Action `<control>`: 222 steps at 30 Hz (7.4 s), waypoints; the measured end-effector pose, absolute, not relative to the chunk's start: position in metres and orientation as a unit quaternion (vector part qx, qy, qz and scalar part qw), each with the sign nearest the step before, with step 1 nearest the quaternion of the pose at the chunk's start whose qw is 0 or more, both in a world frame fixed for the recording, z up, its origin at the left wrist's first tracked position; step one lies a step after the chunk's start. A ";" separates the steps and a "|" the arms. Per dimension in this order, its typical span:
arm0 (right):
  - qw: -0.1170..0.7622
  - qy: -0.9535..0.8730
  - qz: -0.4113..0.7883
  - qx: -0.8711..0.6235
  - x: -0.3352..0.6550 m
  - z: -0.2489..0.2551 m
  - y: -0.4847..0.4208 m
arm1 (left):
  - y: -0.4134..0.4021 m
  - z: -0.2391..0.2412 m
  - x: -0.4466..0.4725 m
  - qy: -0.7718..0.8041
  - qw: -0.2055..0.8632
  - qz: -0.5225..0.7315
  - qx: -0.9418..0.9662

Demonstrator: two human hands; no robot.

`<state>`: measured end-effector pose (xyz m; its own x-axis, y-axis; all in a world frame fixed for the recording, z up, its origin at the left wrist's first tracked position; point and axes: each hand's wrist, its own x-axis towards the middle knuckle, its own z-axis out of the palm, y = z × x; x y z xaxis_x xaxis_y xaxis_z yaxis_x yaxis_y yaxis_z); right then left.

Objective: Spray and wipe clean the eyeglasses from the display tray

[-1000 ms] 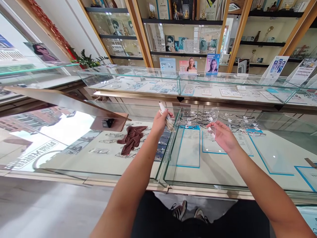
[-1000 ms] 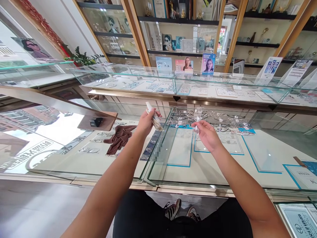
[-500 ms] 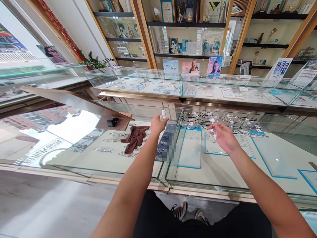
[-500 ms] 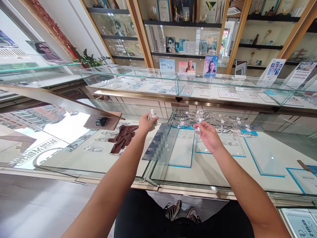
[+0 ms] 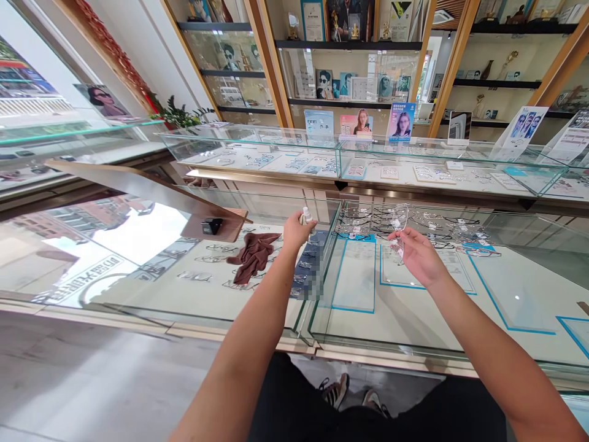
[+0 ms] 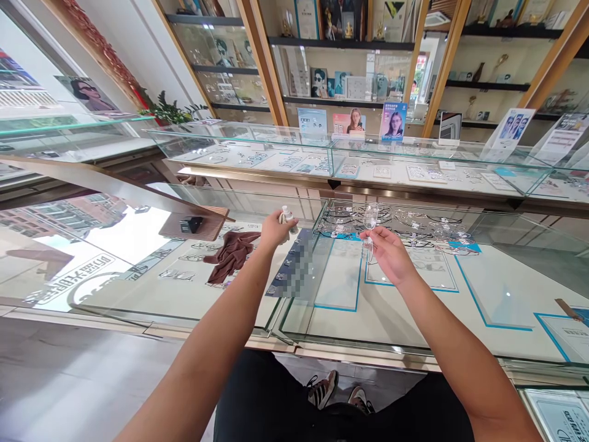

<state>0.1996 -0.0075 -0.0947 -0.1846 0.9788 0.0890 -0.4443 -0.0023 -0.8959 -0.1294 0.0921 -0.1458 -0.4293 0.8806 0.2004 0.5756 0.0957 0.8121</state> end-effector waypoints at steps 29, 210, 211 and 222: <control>0.582 -0.421 0.628 -0.298 0.204 -0.089 -0.007 | 0.036 -0.073 -0.081 0.476 0.258 0.724 0.429; 0.577 -0.511 0.525 -0.362 0.177 -0.088 -0.040 | -0.031 -0.093 0.008 0.265 0.662 0.456 0.532; 0.575 -0.508 0.530 -0.361 0.177 -0.089 -0.039 | -0.031 -0.094 0.009 0.266 0.660 0.450 0.540; 0.582 -0.471 0.574 -0.332 0.175 -0.091 -0.040 | -0.030 -0.092 0.004 0.312 0.558 0.380 0.668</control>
